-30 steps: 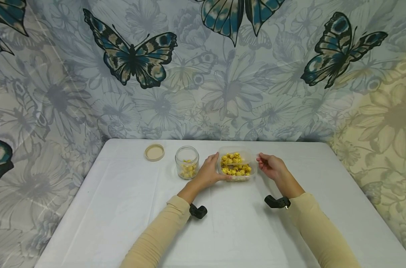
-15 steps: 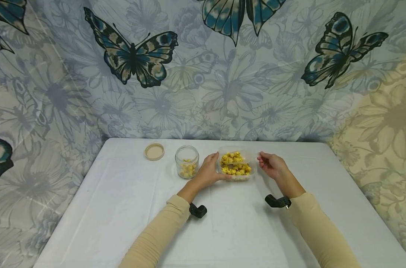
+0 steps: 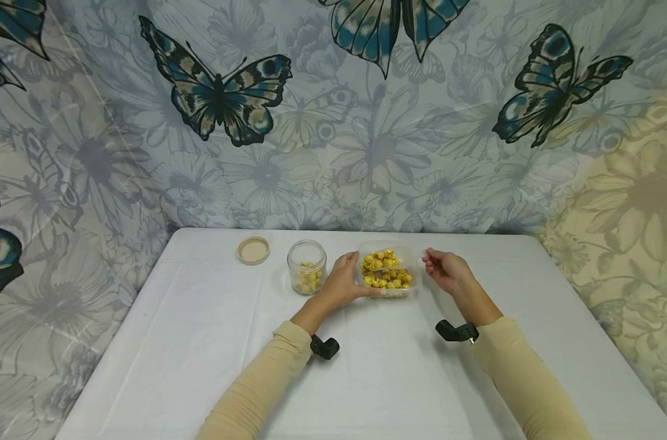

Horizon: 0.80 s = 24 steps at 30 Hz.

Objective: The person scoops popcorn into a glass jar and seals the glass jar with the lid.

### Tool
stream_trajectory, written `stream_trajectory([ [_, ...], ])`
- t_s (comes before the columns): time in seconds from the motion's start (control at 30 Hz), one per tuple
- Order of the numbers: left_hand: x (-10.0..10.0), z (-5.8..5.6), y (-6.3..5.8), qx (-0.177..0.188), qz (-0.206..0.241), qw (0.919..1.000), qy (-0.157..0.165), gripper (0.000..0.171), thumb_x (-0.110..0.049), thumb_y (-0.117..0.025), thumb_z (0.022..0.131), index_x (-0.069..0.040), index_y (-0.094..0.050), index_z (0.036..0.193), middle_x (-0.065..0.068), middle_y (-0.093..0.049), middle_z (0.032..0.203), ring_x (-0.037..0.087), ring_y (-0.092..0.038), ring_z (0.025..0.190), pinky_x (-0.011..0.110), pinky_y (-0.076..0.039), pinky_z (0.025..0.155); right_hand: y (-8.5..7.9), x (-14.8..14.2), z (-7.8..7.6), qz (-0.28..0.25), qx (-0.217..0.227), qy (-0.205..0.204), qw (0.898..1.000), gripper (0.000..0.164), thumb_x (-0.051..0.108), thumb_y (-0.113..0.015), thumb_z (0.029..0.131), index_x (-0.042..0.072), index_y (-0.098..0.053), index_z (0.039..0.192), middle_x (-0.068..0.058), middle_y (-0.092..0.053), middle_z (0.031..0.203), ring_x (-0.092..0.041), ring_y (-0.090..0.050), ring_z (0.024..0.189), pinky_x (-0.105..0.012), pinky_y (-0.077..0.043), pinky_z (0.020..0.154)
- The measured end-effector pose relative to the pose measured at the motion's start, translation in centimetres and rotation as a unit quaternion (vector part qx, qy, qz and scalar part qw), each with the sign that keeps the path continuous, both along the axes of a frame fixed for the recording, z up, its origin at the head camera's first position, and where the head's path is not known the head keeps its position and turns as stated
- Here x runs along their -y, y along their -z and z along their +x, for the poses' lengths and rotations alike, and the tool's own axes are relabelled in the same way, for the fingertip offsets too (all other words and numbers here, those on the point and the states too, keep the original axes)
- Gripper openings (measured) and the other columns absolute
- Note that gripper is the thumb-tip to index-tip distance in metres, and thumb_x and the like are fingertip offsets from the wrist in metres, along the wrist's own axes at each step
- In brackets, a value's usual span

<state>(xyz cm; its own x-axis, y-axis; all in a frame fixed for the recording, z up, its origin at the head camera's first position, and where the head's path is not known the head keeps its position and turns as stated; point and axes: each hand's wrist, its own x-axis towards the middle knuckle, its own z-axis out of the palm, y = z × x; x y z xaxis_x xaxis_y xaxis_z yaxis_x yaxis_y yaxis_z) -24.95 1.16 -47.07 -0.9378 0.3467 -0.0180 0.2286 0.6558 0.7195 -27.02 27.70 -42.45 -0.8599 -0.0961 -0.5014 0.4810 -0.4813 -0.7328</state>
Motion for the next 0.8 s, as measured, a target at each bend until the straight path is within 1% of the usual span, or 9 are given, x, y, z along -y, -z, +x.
stream_trajectory([
  [0.1,0.1,0.1,-0.1,0.0,-0.001,1.0,0.002,0.108,-0.051,-0.079,0.076,-0.009,-0.02,0.156,0.012,-0.025,0.159,0.029,-0.023,0.148,0.046,-0.032,0.118,0.0,0.0,0.1,0.003,-0.002,0.0,1.0,0.026,0.012,-0.042,0.104,0.007,-0.061,0.086,-0.004,-0.063,0.07,-0.009,-0.055,0.062,-0.018,-0.047,0.056],
  [0.37,0.1,0.2,-0.4,-0.007,-0.012,0.9999,0.007,0.106,-0.05,-0.08,0.076,-0.006,-0.024,0.155,0.013,-0.027,0.158,0.03,-0.023,0.148,0.045,-0.032,0.117,-0.1,-0.2,0.2,0.002,-0.004,-0.001,1.0,0.023,0.012,-0.042,0.104,0.007,-0.06,0.09,-0.004,-0.063,0.071,-0.009,-0.054,0.063,-0.018,-0.047,0.057],
  [0.57,0.1,0.1,-0.7,-0.006,-0.028,0.9996,0.009,0.106,-0.052,-0.079,0.076,-0.005,-0.025,0.154,0.013,-0.028,0.157,0.029,-0.024,0.148,0.044,-0.031,0.118,-0.2,-0.1,0.1,0.003,-0.01,0.001,1.0,0.021,0.012,-0.043,0.103,0.007,-0.06,0.092,-0.004,-0.063,0.071,-0.009,-0.054,0.063,-0.018,-0.047,0.057],
  [0.8,0.1,0.0,-1.2,-0.003,-0.049,0.9988,0.01,0.106,-0.053,-0.078,0.076,-0.006,-0.025,0.154,0.013,-0.029,0.158,0.028,-0.023,0.148,0.043,-0.03,0.119,-0.6,-0.1,0.2,-0.002,-0.016,0.005,1.0,0.023,0.012,-0.043,0.103,0.007,-0.061,0.09,-0.004,-0.063,0.071,-0.01,-0.054,0.063,-0.018,-0.047,0.057],
])
